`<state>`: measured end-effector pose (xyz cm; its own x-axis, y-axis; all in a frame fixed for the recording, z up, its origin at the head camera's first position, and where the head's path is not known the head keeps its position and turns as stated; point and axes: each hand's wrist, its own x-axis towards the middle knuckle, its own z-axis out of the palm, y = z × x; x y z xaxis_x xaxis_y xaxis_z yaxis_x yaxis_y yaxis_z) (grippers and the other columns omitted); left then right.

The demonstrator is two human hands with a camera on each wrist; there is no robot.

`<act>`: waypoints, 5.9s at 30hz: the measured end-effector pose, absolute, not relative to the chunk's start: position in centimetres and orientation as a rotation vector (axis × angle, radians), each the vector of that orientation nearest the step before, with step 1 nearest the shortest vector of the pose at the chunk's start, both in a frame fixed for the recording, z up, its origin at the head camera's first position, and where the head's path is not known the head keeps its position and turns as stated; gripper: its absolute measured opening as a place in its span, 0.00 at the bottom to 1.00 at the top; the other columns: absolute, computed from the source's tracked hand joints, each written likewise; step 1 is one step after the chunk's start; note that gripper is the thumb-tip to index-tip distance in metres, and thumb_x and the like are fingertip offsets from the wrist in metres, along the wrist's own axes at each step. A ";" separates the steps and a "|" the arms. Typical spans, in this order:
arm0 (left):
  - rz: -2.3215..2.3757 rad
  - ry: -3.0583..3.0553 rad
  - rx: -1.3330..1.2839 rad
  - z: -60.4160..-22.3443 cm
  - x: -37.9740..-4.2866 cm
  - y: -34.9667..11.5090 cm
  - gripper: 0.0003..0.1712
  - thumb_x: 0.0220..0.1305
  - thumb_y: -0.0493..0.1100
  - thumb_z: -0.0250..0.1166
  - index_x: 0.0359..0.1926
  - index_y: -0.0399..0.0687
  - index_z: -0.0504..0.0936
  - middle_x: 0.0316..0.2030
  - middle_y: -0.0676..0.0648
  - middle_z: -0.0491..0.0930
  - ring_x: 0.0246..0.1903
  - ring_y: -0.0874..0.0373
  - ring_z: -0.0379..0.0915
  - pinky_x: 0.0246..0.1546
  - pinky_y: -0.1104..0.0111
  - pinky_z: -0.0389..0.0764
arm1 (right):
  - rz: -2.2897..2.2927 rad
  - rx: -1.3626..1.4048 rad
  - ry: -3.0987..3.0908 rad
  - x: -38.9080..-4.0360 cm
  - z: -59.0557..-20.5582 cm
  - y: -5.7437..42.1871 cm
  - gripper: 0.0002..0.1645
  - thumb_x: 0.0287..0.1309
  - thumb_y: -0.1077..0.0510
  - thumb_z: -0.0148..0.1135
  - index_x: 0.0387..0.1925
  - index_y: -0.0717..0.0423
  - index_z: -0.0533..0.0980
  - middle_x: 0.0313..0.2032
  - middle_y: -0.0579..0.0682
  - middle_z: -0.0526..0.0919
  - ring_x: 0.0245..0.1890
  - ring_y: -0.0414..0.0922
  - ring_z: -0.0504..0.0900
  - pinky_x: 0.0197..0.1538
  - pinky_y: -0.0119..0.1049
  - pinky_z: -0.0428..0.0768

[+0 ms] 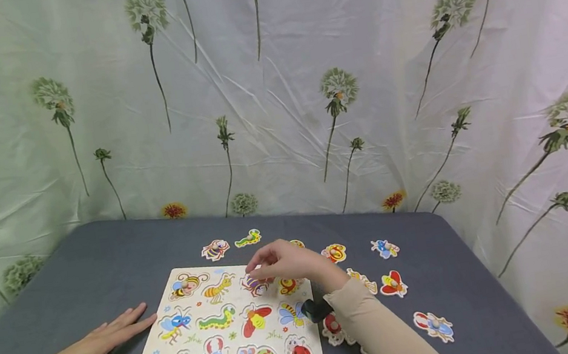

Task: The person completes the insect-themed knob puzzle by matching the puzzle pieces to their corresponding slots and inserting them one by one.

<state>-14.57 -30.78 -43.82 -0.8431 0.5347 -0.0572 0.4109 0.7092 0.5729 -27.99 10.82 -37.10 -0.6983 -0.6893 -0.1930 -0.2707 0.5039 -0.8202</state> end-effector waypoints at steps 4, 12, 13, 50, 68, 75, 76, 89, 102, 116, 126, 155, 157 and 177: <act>0.843 2.697 0.744 -43.8 -14.6 -30.8 0.63 0.51 0.66 0.82 0.85 0.67 0.61 0.85 0.32 0.50 0.78 0.16 0.47 0.79 0.78 0.31 | -1.092 -0.787 2.248 -27.8 -36.9 12.8 0.17 0.76 0.57 0.64 0.59 0.63 0.84 0.43 0.61 0.90 0.43 0.54 0.87 0.50 0.46 0.85; 0.854 2.672 0.713 -43.6 -14.4 -31.0 0.63 0.53 0.65 0.82 0.85 0.67 0.60 0.85 0.32 0.49 0.79 0.16 0.46 0.79 0.72 0.37 | -1.106 -0.788 2.220 -27.4 -36.8 16.6 0.20 0.77 0.59 0.61 0.62 0.67 0.81 0.46 0.64 0.88 0.41 0.44 0.83 0.53 0.44 0.86; 0.847 2.672 0.718 -43.6 -14.4 -31.0 0.63 0.53 0.64 0.82 0.85 0.66 0.60 0.85 0.31 0.49 0.78 0.15 0.46 0.83 0.63 0.39 | -1.100 -0.785 2.228 -27.3 -36.8 17.1 0.20 0.77 0.59 0.61 0.62 0.67 0.81 0.45 0.63 0.88 0.40 0.43 0.83 0.52 0.44 0.86; 0.799 2.657 0.687 -42.8 -14.3 -30.1 0.64 0.51 0.65 0.83 0.84 0.59 0.62 0.84 0.29 0.52 0.78 0.14 0.46 0.64 0.16 0.52 | -1.163 -0.600 2.389 -25.3 -38.5 29.1 0.21 0.77 0.57 0.64 0.62 0.67 0.80 0.38 0.57 0.87 0.31 0.40 0.80 0.32 0.34 0.79; 0.848 2.691 0.716 -43.3 -14.5 -30.5 0.64 0.50 0.65 0.83 0.85 0.67 0.60 0.85 0.33 0.49 0.79 0.18 0.46 0.81 0.66 0.40 | -1.109 -0.574 2.463 -25.4 -39.0 30.7 0.17 0.73 0.59 0.67 0.55 0.67 0.84 0.41 0.57 0.89 0.33 0.36 0.81 0.35 0.32 0.80; 0.861 2.673 0.691 -43.2 -14.5 -30.4 0.64 0.50 0.66 0.83 0.84 0.69 0.60 0.86 0.33 0.49 0.80 0.18 0.44 0.76 0.37 0.47 | -1.083 -0.569 2.469 -25.3 -39.3 30.8 0.16 0.73 0.60 0.67 0.54 0.67 0.85 0.41 0.56 0.90 0.32 0.34 0.79 0.34 0.31 0.79; 0.856 2.672 0.693 -43.1 -14.5 -30.4 0.64 0.50 0.66 0.83 0.84 0.68 0.60 0.85 0.32 0.49 0.80 0.17 0.45 0.72 0.29 0.49 | -1.080 -0.573 2.472 -25.2 -39.3 30.8 0.16 0.73 0.60 0.67 0.54 0.67 0.85 0.41 0.56 0.90 0.32 0.34 0.79 0.33 0.30 0.78; 0.866 2.639 0.677 -43.2 -14.5 -30.4 0.64 0.50 0.64 0.84 0.84 0.67 0.61 0.85 0.31 0.48 0.79 0.16 0.43 0.65 0.17 0.49 | -1.051 -0.566 2.509 -25.1 -39.8 30.6 0.14 0.70 0.62 0.67 0.52 0.67 0.85 0.40 0.55 0.91 0.31 0.33 0.78 0.32 0.30 0.77; 0.866 2.643 0.658 -43.0 -14.6 -30.3 0.65 0.49 0.65 0.84 0.84 0.66 0.61 0.85 0.31 0.48 0.79 0.16 0.43 0.66 0.18 0.48 | -1.029 -0.564 2.547 -25.1 -39.6 30.1 0.12 0.71 0.62 0.67 0.50 0.66 0.86 0.39 0.54 0.91 0.31 0.34 0.78 0.32 0.30 0.77; 0.875 2.676 0.710 -43.6 -14.4 -30.6 0.64 0.50 0.65 0.83 0.85 0.69 0.60 0.86 0.33 0.49 0.79 0.16 0.45 0.70 0.88 0.27 | -0.994 -0.558 2.575 -25.4 -39.7 29.6 0.09 0.72 0.62 0.67 0.47 0.64 0.86 0.35 0.51 0.88 0.30 0.39 0.77 0.31 0.31 0.77; 0.906 2.654 0.680 -43.0 -14.5 -30.3 0.65 0.48 0.65 0.84 0.84 0.70 0.61 0.86 0.33 0.48 0.80 0.18 0.43 0.76 0.35 0.46 | -0.954 -0.567 2.621 -25.4 -39.9 29.3 0.10 0.74 0.60 0.65 0.48 0.64 0.85 0.32 0.47 0.84 0.24 0.37 0.74 0.25 0.32 0.74; 0.851 2.680 0.675 -42.8 -14.1 -30.2 0.65 0.48 0.67 0.83 0.84 0.68 0.62 0.86 0.33 0.49 0.80 0.18 0.45 0.70 0.26 0.50 | -1.074 -0.589 2.680 -25.5 -39.0 26.0 0.10 0.74 0.59 0.67 0.47 0.62 0.85 0.35 0.48 0.84 0.32 0.37 0.76 0.37 0.30 0.78; 0.838 2.687 0.693 -42.9 -14.1 -30.2 0.65 0.48 0.67 0.83 0.84 0.67 0.61 0.85 0.33 0.49 0.79 0.17 0.46 0.70 0.25 0.51 | -1.088 -0.597 2.675 -25.5 -39.0 25.6 0.10 0.74 0.59 0.67 0.47 0.63 0.85 0.35 0.49 0.84 0.32 0.38 0.76 0.37 0.30 0.78; 0.835 2.669 0.667 -42.7 -14.3 -30.1 0.66 0.47 0.71 0.82 0.84 0.67 0.62 0.85 0.32 0.50 0.80 0.18 0.46 0.67 0.18 0.50 | -1.062 -0.702 2.634 -27.1 -37.9 20.4 0.10 0.75 0.57 0.66 0.48 0.61 0.85 0.34 0.48 0.81 0.34 0.43 0.74 0.36 0.31 0.73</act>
<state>-14.28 -30.07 -42.67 -0.8591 0.4994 -0.1123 0.3464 0.7288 0.5906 -27.09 20.41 -37.86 -0.8629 -0.5050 -0.0206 -0.3494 0.6256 -0.6975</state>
